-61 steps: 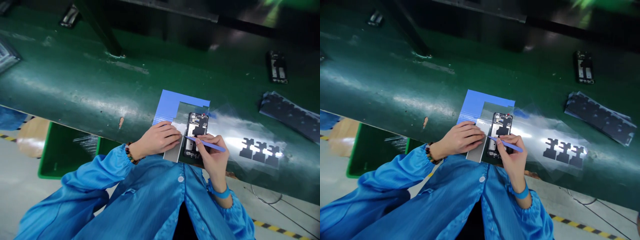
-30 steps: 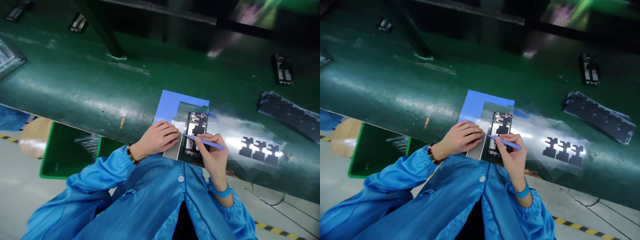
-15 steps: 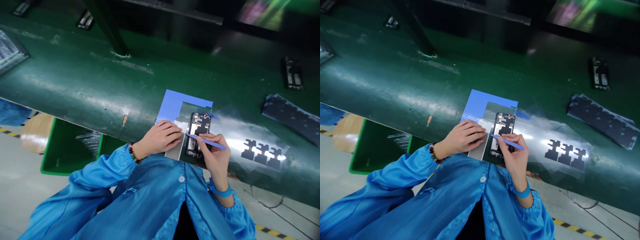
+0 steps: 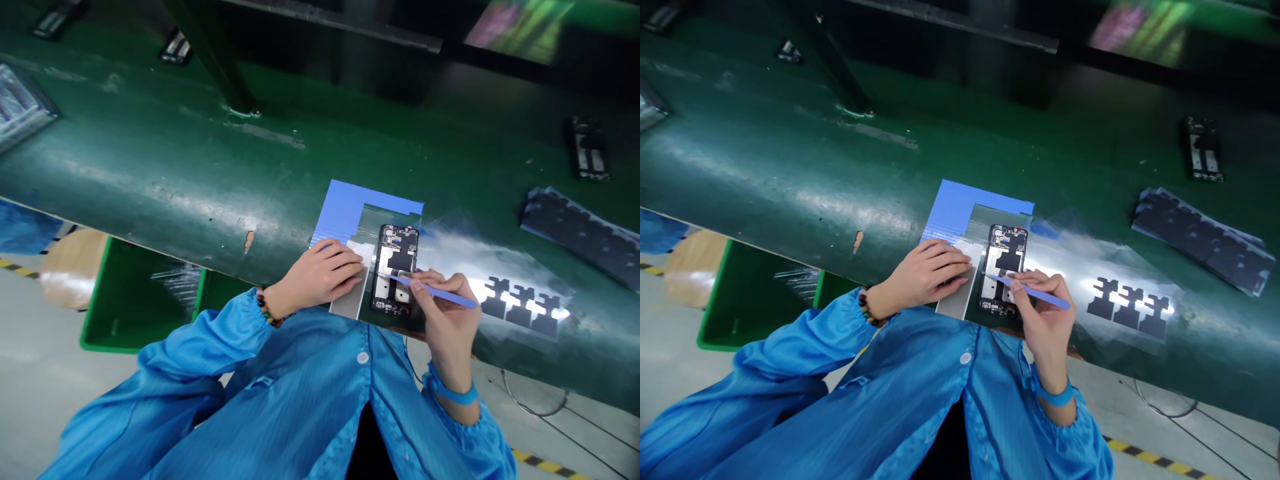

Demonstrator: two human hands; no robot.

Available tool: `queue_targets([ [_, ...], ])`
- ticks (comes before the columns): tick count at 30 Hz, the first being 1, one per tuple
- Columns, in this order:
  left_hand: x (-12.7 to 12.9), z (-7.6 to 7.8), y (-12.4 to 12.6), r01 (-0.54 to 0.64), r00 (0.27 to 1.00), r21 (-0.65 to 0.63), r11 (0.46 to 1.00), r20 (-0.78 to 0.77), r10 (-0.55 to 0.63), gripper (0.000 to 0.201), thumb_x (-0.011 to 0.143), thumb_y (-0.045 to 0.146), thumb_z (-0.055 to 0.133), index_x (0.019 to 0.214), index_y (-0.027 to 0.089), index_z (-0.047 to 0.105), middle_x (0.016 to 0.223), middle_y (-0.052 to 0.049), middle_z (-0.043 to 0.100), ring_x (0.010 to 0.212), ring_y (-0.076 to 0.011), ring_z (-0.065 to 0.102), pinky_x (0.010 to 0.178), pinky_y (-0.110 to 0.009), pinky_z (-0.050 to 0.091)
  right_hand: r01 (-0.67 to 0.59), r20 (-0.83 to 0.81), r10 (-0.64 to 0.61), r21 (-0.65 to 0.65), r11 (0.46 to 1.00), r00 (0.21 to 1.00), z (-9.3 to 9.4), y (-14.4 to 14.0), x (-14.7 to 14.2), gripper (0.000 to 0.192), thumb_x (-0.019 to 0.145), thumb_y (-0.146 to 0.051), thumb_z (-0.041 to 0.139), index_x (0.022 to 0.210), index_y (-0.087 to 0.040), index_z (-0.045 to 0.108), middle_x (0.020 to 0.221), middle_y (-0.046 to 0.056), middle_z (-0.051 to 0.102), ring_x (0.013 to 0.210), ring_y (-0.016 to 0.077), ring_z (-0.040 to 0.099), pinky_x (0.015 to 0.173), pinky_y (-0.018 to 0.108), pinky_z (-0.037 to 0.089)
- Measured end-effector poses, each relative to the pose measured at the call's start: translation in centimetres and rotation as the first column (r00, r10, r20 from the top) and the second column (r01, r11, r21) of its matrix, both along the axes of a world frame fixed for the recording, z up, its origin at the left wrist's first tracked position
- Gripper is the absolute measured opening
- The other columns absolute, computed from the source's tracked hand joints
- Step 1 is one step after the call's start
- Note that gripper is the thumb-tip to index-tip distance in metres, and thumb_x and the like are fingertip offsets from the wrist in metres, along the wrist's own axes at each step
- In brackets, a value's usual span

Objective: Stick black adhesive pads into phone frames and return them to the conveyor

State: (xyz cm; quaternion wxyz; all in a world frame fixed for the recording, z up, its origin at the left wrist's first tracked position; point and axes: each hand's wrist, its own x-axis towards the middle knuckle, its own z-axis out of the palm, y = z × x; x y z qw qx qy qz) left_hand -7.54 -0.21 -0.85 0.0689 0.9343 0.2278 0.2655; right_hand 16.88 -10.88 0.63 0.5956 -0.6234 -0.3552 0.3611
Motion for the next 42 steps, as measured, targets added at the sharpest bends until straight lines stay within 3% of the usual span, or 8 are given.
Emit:
queue_targets([
  [3,0.2,0.2,-0.6,0.050,0.998,-0.045,0.998,0.039,-0.049,0.015,0.106,0.029,0.069,0.118,0.023,0.076,0.125,-0.002,0.082,0.112,-0.0187,0.075,0.107,-0.041,0.057,-0.005,0.005,0.005,-0.012,1.000,1.000,0.1,-1.9,0.9,0.038,0.084,-0.029,0.094,0.081,-0.024,0.056,0.081,0.000,0.073,0.094,0.0215,0.078,0.104,0.048,0.060],
  [9,1.6,0.6,-1.7,0.310,0.950,-0.042,0.950,0.046,-0.308,0.013,0.107,0.029,0.066,0.109,0.022,0.077,0.121,-0.003,0.082,0.114,-0.0159,0.076,0.116,-0.039,0.057,-0.060,0.070,0.066,-0.084,0.995,0.995,-0.6,-4.1,1.1,0.034,0.084,-0.030,0.092,0.078,-0.023,0.059,0.084,0.001,0.074,0.092,0.0228,0.077,0.105,0.050,0.058],
  [17,1.7,0.2,-1.7,0.326,0.945,-0.046,0.944,0.010,-0.326,0.012,0.107,0.027,0.065,0.109,0.023,0.076,0.121,-0.002,0.081,0.114,-0.0169,0.075,0.118,-0.042,0.056,-0.090,0.078,0.096,-0.071,0.993,0.992,-1.1,-3.9,1.2,0.030,0.087,-0.028,0.089,0.081,-0.025,0.060,0.082,0.000,0.074,0.092,0.0235,0.077,0.110,0.052,0.054],
  [24,2.0,1.3,-2.3,0.293,0.954,-0.001,0.956,-0.058,-0.293,0.013,0.106,0.023,0.065,0.106,0.023,0.077,0.120,-0.001,0.082,0.112,-0.0173,0.074,0.116,-0.040,0.057,-0.114,0.076,0.120,-0.079,0.990,0.990,-0.7,-4.1,1.4,0.032,0.087,-0.029,0.090,0.082,-0.024,0.059,0.084,0.001,0.075,0.096,0.0249,0.078,0.106,0.053,0.058],
  [29,1.8,1.0,-3.8,0.303,0.952,-0.002,0.953,-0.056,-0.302,0.013,0.105,0.034,0.071,0.107,0.023,0.078,0.121,-0.003,0.081,0.118,-0.0186,0.075,0.116,-0.041,0.059,0.130,0.087,-0.141,0.127,0.983,0.986,-0.7,-2.3,2.8,0.036,0.085,-0.028,0.091,0.086,-0.025,0.056,0.081,-0.001,0.075,0.094,0.0246,0.079,0.108,0.058,0.060],
  [34,1.3,0.0,-6.1,0.239,0.969,0.089,0.967,0.050,-0.244,0.010,0.101,0.019,0.075,0.092,0.025,0.076,0.109,0.004,0.084,0.106,-0.0120,0.076,0.109,-0.031,0.060,0.332,0.059,-0.358,0.261,0.907,0.932,-2.0,-0.6,3.5,0.036,0.083,-0.026,0.092,0.087,-0.024,0.057,0.081,-0.001,0.075,0.093,0.0243,0.079,0.105,0.057,0.061],
  [38,1.0,2.5,-4.8,0.288,0.937,0.125,0.950,0.168,-0.306,0.012,0.104,0.021,0.070,0.097,0.025,0.078,0.108,0.004,0.085,0.099,-0.0108,0.077,0.099,-0.029,0.059,0.431,0.066,-0.487,0.372,0.822,0.871,-2.1,-0.9,3.7,0.034,0.085,-0.024,0.090,0.089,-0.024,0.056,0.079,-0.002,0.072,0.092,0.0242,0.079,0.108,0.059,0.060],
  [42,2.5,6.3,1.7,0.184,0.915,0.068,0.981,0.352,-0.196,0.012,0.107,0.018,0.065,0.111,0.024,0.074,0.104,0.002,0.084,0.093,-0.0112,0.077,0.090,-0.030,0.059,0.414,0.190,-0.515,0.397,0.819,0.836,-1.9,-2.2,3.9,0.033,0.086,-0.024,0.089,0.089,-0.024,0.057,0.083,0.002,0.075,0.097,0.0261,0.079,0.107,0.059,0.060],
])
